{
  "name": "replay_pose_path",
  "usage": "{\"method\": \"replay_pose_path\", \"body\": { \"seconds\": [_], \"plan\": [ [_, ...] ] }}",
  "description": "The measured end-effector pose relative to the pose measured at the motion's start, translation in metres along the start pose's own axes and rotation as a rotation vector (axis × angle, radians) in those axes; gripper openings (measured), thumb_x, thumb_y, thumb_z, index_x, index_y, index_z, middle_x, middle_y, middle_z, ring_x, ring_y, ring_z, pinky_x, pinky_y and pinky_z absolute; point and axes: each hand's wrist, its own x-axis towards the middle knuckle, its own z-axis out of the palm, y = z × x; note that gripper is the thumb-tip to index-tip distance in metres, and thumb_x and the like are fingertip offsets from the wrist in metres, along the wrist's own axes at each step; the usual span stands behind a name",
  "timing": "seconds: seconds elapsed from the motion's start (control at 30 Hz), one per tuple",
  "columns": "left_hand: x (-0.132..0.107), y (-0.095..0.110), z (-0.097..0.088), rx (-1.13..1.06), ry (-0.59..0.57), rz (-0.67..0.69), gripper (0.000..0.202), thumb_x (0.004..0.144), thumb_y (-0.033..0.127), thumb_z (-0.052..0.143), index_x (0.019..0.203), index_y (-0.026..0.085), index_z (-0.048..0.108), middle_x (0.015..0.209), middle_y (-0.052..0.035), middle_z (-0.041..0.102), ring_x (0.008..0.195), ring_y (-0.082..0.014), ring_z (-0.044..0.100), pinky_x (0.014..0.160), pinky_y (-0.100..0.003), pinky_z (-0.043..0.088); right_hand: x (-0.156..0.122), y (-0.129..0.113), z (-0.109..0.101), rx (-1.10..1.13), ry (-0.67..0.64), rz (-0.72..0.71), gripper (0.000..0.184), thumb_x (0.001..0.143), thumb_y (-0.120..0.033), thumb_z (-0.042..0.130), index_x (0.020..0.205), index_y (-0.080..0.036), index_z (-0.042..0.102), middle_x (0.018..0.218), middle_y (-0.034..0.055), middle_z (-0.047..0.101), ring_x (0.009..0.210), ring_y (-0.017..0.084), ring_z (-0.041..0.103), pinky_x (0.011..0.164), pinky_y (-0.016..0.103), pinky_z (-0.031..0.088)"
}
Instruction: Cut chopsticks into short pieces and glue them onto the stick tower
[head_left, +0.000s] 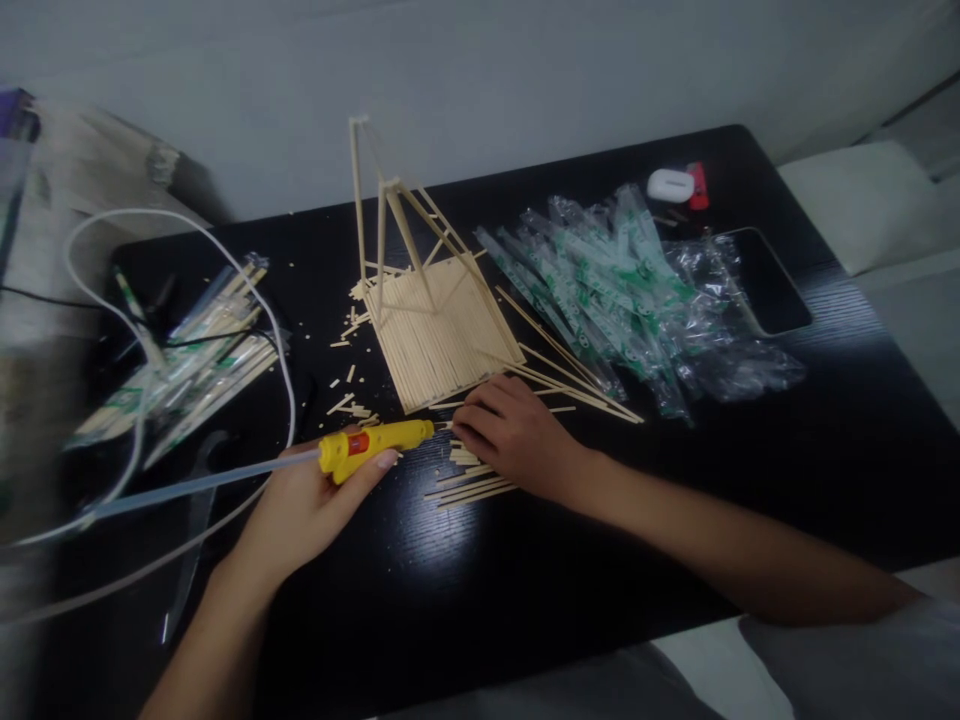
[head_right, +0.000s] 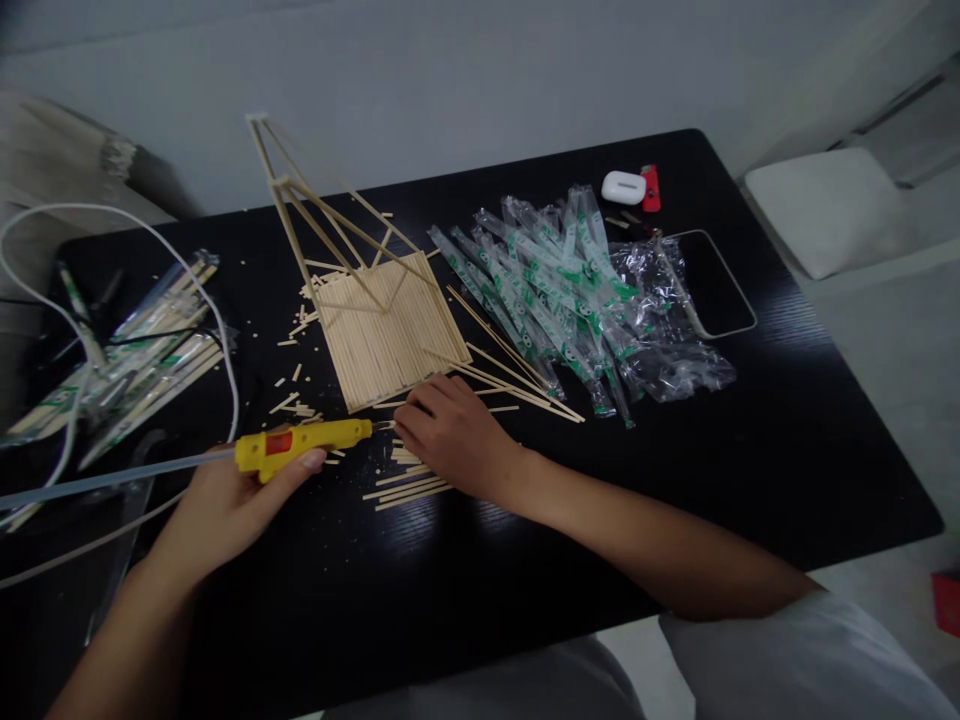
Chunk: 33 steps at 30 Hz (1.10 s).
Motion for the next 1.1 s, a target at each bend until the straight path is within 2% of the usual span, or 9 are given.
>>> {"method": "replay_pose_path", "body": {
  "seconds": [0.47, 1.1],
  "plan": [
    [0.0008, 0.0005, 0.0001, -0.006, 0.018, 0.022, 0.032, 0.092, 0.050, 0.059, 0.103, 0.026, 0.078, 0.095, -0.0006, 0.082, 0.082, -0.0224, 0.078, 0.079, -0.031, 0.064, -0.0024, -0.0014, -0.0022, 0.051, 0.038, 0.032, 0.013, 0.094, -0.018, 0.053, 0.096, -0.014, 0.066, 0.094, 0.0126, 0.064, 0.092, 0.026, 0.054, 0.085, 0.041, 0.044],
    [0.0009, -0.0012, 0.0015, 0.048, 0.008, 0.035, 0.035, 0.093, 0.051, 0.058, 0.106, 0.026, 0.078, 0.100, -0.0010, 0.081, 0.086, -0.0219, 0.078, 0.084, -0.031, 0.062, -0.0013, -0.0003, -0.0011, 0.008, 0.033, 0.020, 0.018, 0.098, -0.018, 0.052, 0.088, -0.014, 0.067, 0.091, 0.0106, 0.064, 0.091, 0.023, 0.053, 0.082, 0.037, 0.042]
  ]
}}
